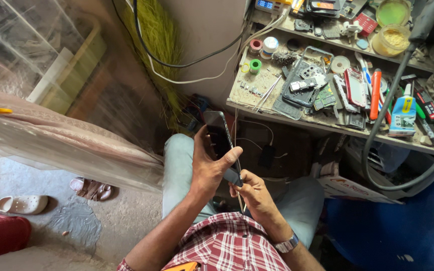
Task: The person handles a disassembled smartphone, inspecting the internal components and battery. They then pick up a small circuit board and examine it, followed by handling a feature phone and connecting a charging cable to it.
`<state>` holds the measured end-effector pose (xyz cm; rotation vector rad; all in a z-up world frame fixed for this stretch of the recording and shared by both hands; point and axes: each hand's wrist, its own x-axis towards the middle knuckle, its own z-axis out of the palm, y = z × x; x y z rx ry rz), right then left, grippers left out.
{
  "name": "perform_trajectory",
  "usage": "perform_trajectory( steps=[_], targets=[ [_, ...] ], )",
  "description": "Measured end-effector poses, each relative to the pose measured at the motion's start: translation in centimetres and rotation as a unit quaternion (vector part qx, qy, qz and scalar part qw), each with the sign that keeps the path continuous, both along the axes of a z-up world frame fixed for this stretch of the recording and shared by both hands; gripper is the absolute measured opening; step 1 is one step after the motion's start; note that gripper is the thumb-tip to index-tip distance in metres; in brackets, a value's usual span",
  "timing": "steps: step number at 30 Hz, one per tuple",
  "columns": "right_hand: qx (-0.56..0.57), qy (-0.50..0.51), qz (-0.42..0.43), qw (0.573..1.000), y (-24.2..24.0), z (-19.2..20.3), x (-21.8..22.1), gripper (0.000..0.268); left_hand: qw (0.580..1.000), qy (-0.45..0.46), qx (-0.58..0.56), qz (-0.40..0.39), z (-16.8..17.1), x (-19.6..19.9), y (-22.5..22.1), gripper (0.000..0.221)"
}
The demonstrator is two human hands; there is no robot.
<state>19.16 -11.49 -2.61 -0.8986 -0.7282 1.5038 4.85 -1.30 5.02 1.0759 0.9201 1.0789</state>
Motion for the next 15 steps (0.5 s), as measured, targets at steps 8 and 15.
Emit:
perform_trajectory(
  steps=[8,15],
  targets=[
    [0.001,-0.007,0.0,1.0,0.14,-0.21,0.01,0.016,1.0,0.001,-0.005,-0.002,-0.18,0.04,0.06,0.102],
    [-0.001,-0.001,-0.012,1.0,0.07,-0.01,-0.23,0.015,1.0,-0.007,0.001,-0.003,-0.17,0.11,0.01,0.101]
  ],
)
